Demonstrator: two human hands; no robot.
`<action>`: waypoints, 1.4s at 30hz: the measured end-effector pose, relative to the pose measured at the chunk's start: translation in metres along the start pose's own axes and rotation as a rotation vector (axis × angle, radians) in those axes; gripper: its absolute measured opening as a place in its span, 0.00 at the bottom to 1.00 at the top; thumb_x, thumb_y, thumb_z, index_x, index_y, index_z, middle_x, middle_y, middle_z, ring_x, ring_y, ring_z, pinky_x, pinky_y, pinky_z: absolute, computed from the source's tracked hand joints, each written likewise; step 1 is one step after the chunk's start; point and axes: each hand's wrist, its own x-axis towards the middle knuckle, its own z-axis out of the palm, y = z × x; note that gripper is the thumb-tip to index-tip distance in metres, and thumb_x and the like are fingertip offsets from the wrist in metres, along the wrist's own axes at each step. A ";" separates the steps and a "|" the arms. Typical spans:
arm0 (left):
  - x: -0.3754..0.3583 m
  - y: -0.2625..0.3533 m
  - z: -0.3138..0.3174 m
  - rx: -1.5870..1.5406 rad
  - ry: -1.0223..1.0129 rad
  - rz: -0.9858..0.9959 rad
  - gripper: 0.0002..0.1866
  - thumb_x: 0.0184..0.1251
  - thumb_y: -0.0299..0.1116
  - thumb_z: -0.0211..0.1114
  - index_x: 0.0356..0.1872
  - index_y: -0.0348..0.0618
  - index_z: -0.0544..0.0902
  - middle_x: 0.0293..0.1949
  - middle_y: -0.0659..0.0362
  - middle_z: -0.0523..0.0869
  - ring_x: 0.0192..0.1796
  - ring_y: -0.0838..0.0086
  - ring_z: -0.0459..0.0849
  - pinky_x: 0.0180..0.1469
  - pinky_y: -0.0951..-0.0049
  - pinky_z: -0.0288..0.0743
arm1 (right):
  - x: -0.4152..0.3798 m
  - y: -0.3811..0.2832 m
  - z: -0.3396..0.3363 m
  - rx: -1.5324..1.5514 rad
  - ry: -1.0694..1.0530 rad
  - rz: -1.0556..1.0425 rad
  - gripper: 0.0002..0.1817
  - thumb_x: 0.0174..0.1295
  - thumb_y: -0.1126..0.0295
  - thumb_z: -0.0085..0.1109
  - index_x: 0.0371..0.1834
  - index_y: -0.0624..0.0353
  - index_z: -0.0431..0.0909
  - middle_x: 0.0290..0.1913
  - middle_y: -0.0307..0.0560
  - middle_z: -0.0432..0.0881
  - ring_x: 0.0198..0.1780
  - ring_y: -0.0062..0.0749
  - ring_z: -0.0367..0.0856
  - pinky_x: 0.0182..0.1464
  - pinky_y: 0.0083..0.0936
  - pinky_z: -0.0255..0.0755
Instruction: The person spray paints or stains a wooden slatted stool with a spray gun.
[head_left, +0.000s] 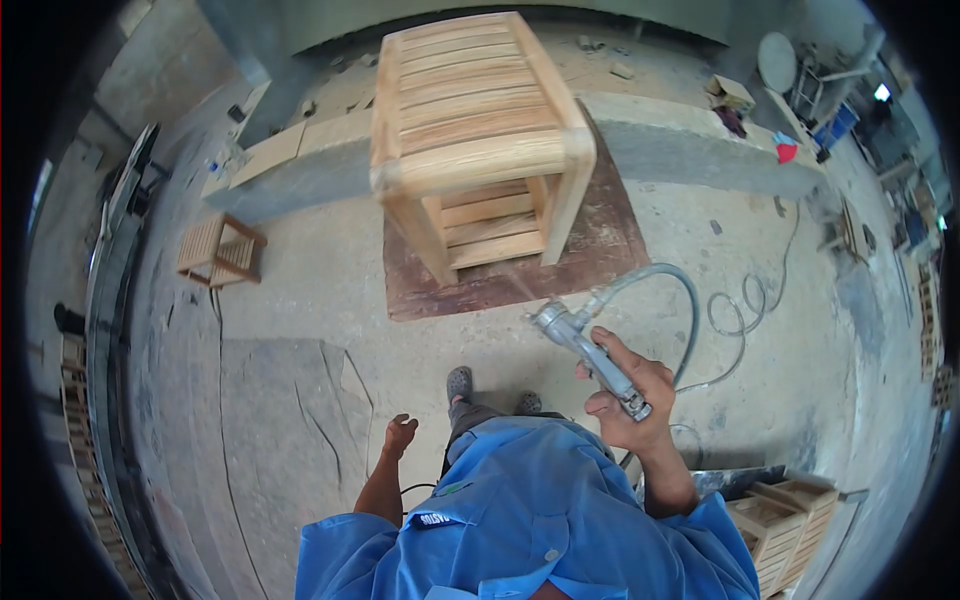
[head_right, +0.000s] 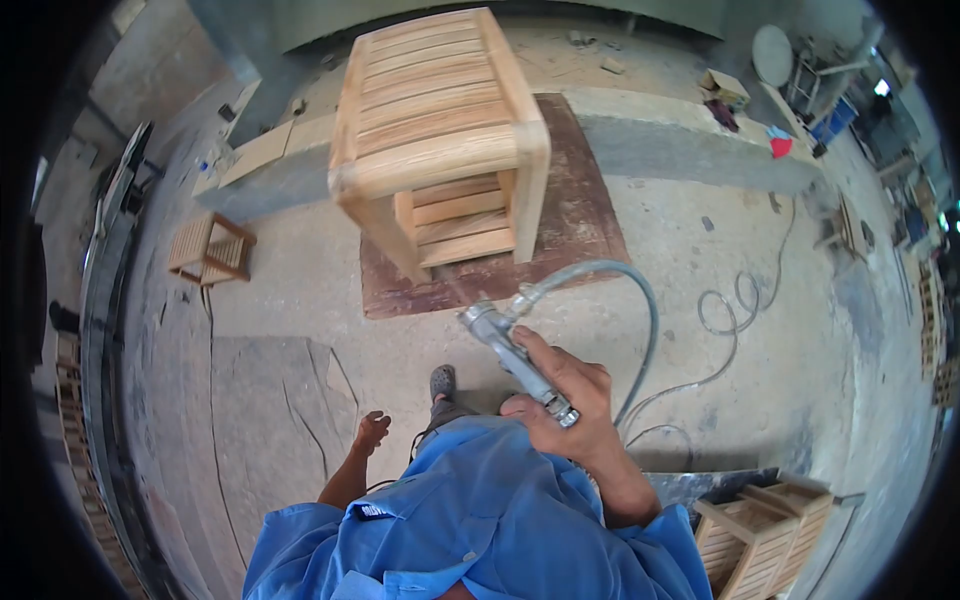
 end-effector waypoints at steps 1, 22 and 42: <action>0.003 0.010 -0.004 -0.002 -0.025 -0.010 0.34 0.65 0.44 0.66 0.71 0.39 0.73 0.42 0.51 0.87 0.36 0.67 0.84 0.29 0.64 0.77 | -0.007 -0.001 -0.010 -0.030 0.039 0.066 0.38 0.64 0.49 0.70 0.64 0.74 0.76 0.33 0.52 0.88 0.34 0.28 0.88 0.40 0.23 0.80; 0.029 0.079 -0.012 -0.114 -0.158 0.322 0.31 0.66 0.40 0.68 0.67 0.36 0.75 0.35 0.60 0.86 0.35 0.76 0.82 0.33 0.73 0.74 | -0.106 0.109 -0.013 -0.274 0.252 0.329 0.28 0.58 0.63 0.74 0.60 0.66 0.80 0.36 0.61 0.86 0.30 0.47 0.88 0.33 0.31 0.78; 0.027 0.116 -0.045 -0.079 -0.136 -0.019 0.33 0.68 0.51 0.66 0.71 0.50 0.72 0.51 0.61 0.85 0.52 0.67 0.85 0.51 0.48 0.75 | -0.012 -0.011 -0.065 0.036 0.504 0.174 0.35 0.65 0.52 0.66 0.64 0.73 0.77 0.33 0.52 0.87 0.32 0.25 0.86 0.31 0.20 0.76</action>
